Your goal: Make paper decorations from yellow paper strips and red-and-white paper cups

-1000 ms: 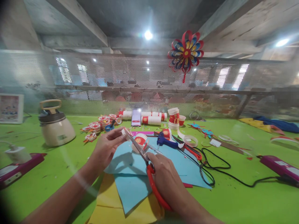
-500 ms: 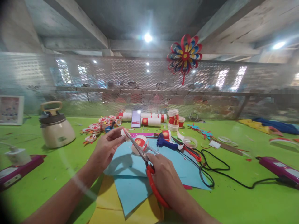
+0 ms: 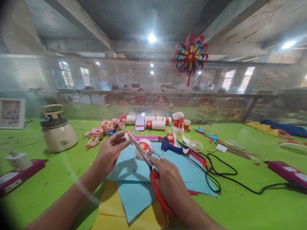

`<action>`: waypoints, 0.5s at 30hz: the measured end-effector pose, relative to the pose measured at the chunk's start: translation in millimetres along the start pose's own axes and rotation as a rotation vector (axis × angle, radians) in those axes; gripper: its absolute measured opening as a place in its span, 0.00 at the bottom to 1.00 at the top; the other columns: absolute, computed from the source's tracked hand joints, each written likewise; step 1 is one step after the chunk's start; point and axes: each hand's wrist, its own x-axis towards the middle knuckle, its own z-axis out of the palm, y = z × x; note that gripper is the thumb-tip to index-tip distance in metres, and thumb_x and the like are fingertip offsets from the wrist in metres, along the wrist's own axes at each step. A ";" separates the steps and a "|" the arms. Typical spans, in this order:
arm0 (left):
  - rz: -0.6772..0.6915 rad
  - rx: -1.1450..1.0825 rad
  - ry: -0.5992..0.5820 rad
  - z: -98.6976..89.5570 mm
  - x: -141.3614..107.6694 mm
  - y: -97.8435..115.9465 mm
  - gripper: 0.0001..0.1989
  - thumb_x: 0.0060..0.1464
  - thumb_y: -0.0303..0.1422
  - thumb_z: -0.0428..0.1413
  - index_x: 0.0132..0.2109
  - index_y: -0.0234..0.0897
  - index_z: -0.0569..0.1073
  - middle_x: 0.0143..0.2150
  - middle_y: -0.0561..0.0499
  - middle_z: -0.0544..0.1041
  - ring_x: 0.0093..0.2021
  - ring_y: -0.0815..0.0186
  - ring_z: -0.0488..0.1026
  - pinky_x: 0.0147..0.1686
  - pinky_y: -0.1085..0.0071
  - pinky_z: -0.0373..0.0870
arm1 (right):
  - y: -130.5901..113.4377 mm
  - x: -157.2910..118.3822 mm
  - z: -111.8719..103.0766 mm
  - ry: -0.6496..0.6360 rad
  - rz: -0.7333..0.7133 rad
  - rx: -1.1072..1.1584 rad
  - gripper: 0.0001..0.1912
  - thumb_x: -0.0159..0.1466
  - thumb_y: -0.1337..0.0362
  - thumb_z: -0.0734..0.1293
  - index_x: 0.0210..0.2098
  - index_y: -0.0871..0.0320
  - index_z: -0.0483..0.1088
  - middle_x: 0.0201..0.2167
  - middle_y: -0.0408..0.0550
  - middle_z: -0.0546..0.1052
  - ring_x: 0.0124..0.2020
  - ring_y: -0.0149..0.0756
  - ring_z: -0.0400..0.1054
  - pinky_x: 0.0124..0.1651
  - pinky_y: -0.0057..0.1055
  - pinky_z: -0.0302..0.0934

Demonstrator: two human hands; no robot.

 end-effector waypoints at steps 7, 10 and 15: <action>0.040 0.046 -0.018 -0.6 -1.0 -2.1 0.19 0.41 0.28 0.65 0.44 0.35 0.74 0.45 0.43 0.76 0.48 0.59 0.71 0.47 0.65 0.68 | -0.4 -0.8 -1.0 0.012 0.010 -0.030 0.24 0.57 0.75 0.58 0.50 0.53 0.68 0.32 0.47 0.71 0.36 0.41 0.66 0.39 0.34 0.57; 0.058 0.057 -0.006 0.7 -1.0 -1.5 0.19 0.41 0.27 0.65 0.44 0.36 0.74 0.44 0.44 0.76 0.47 0.60 0.72 0.46 0.66 0.68 | -0.6 -1.1 -1.1 0.013 0.017 -0.062 0.25 0.57 0.75 0.57 0.52 0.55 0.67 0.33 0.49 0.71 0.37 0.41 0.66 0.40 0.35 0.58; 0.049 0.032 0.020 2.5 -0.7 1.0 0.19 0.38 0.26 0.65 0.42 0.37 0.75 0.43 0.46 0.77 0.45 0.61 0.73 0.43 0.67 0.69 | 0.9 0.3 -0.2 0.020 -0.007 -0.023 0.24 0.57 0.74 0.57 0.51 0.56 0.68 0.36 0.50 0.73 0.38 0.40 0.66 0.41 0.34 0.59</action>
